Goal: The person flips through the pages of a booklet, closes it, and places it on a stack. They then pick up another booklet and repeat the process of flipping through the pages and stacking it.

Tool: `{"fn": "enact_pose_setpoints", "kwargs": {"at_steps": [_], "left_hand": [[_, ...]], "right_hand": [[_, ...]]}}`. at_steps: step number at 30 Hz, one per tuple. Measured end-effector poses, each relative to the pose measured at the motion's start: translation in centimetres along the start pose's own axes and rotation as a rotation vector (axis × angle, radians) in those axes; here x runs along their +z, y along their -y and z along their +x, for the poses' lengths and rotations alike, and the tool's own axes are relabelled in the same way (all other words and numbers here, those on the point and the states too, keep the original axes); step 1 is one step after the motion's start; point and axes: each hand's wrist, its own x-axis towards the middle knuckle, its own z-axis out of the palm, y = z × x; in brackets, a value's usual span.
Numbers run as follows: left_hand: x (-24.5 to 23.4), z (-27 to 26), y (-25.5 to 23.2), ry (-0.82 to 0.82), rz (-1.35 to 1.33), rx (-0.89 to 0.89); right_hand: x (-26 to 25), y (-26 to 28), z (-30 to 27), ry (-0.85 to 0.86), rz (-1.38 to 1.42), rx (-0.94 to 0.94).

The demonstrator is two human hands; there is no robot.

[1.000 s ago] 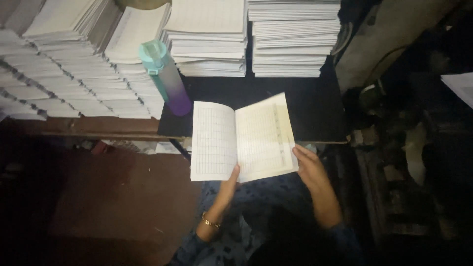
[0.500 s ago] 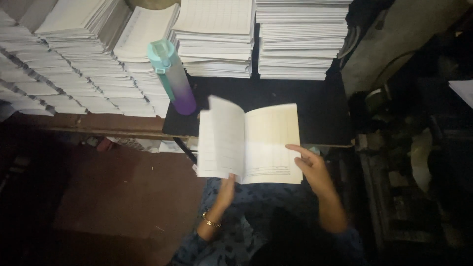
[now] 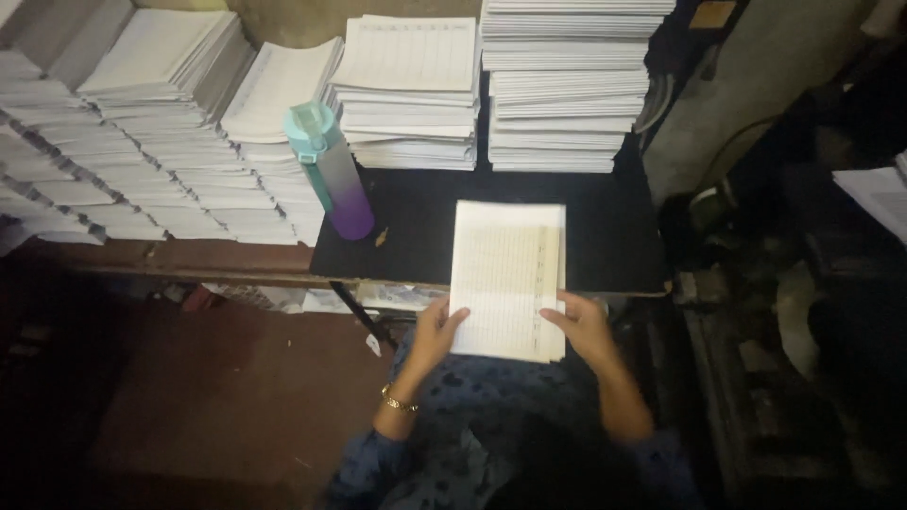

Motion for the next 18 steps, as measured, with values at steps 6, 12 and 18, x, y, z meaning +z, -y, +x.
{"fn": "enact_pose_setpoints", "kwargs": {"at_steps": [6,12,18], "left_hand": [[0.5,1.4,-14.0,0.024,0.105,0.198],[1.7,6.4,-12.5,-0.053,0.056,0.241],[2.9,7.7,-11.1,-0.067,-0.037,0.215]], "right_hand": [[-1.6,2.4,5.9,-0.213,-0.091,-0.247],[-1.1,-3.6,12.6,-0.251,0.012,-0.325],[0.1,-0.8,11.1,-0.216,0.053,-0.282]]}}
